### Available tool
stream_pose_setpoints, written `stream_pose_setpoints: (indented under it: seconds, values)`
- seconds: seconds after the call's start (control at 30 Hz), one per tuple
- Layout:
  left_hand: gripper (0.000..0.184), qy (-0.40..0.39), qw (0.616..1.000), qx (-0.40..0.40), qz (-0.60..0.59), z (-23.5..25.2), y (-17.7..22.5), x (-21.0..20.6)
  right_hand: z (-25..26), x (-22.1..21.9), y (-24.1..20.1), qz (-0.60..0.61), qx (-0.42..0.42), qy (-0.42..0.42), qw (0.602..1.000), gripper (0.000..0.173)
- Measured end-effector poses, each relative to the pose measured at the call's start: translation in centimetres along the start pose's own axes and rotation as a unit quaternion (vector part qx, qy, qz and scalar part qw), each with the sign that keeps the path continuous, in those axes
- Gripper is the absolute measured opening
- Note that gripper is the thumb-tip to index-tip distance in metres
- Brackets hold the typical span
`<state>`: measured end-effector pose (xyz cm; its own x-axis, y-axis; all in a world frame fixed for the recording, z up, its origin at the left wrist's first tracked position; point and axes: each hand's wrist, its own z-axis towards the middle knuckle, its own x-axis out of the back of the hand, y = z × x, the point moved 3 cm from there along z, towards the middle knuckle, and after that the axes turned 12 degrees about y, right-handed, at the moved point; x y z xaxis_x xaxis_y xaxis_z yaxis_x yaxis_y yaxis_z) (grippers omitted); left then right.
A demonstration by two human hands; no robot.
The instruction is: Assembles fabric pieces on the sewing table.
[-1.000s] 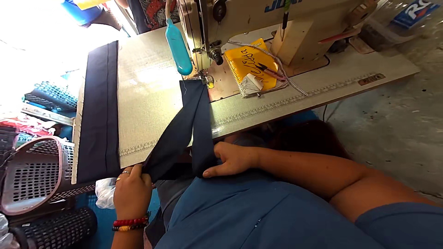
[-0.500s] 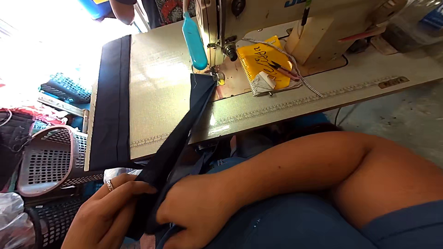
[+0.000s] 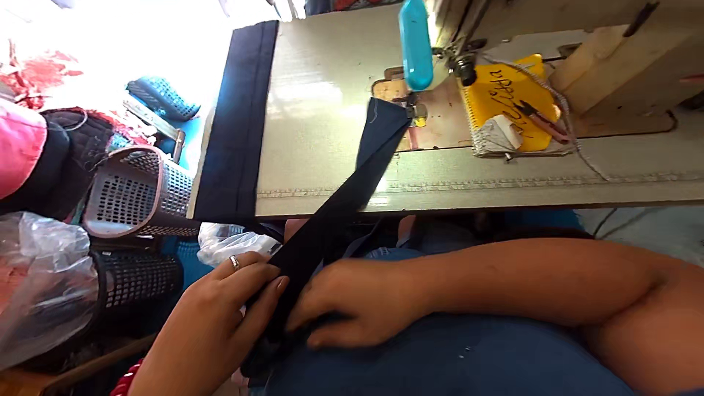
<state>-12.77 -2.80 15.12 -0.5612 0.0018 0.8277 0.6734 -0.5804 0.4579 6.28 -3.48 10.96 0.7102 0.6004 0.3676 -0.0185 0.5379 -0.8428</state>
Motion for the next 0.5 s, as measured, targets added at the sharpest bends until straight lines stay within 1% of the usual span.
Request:
stream_pose_setpoints:
  seconds: [0.1,0.17,0.2,0.27,0.3,0.37,0.5]
  values:
    - [0.031,0.070,0.997,0.000,-0.027,-1.1,-0.5,-0.1,-2.0,3.7,1.1,-0.100,0.021,0.147,0.984,0.021]
    - [0.031,0.109,0.993,-0.011,-0.033,-1.4,-0.7,-0.3,-2.4,5.6,1.2,-0.189,0.047,0.223,0.955,0.019]
    - [0.031,0.127,0.991,-0.017,-0.035,-1.5,-0.7,-0.4,-2.3,6.3,1.1,-0.228,0.058,0.244,0.941,0.020]
    - [0.032,0.162,0.986,-0.030,-0.038,-1.5,-0.7,-0.7,-1.7,6.8,1.0,-0.278,0.068,0.259,0.922,0.023]
    - [0.032,0.176,0.983,-0.039,-0.038,-1.5,-0.7,-0.7,-1.2,6.8,1.0,-0.290,0.067,0.257,0.920,0.026]
    - [0.033,0.195,0.979,-0.051,-0.030,-1.5,-0.6,-0.8,-0.5,6.4,1.1,-0.299,0.061,0.245,0.920,0.029]
    - [0.032,0.211,0.975,-0.066,-0.025,-1.4,-0.5,-0.9,0.8,5.3,1.3,-0.306,0.070,0.221,0.924,0.028]
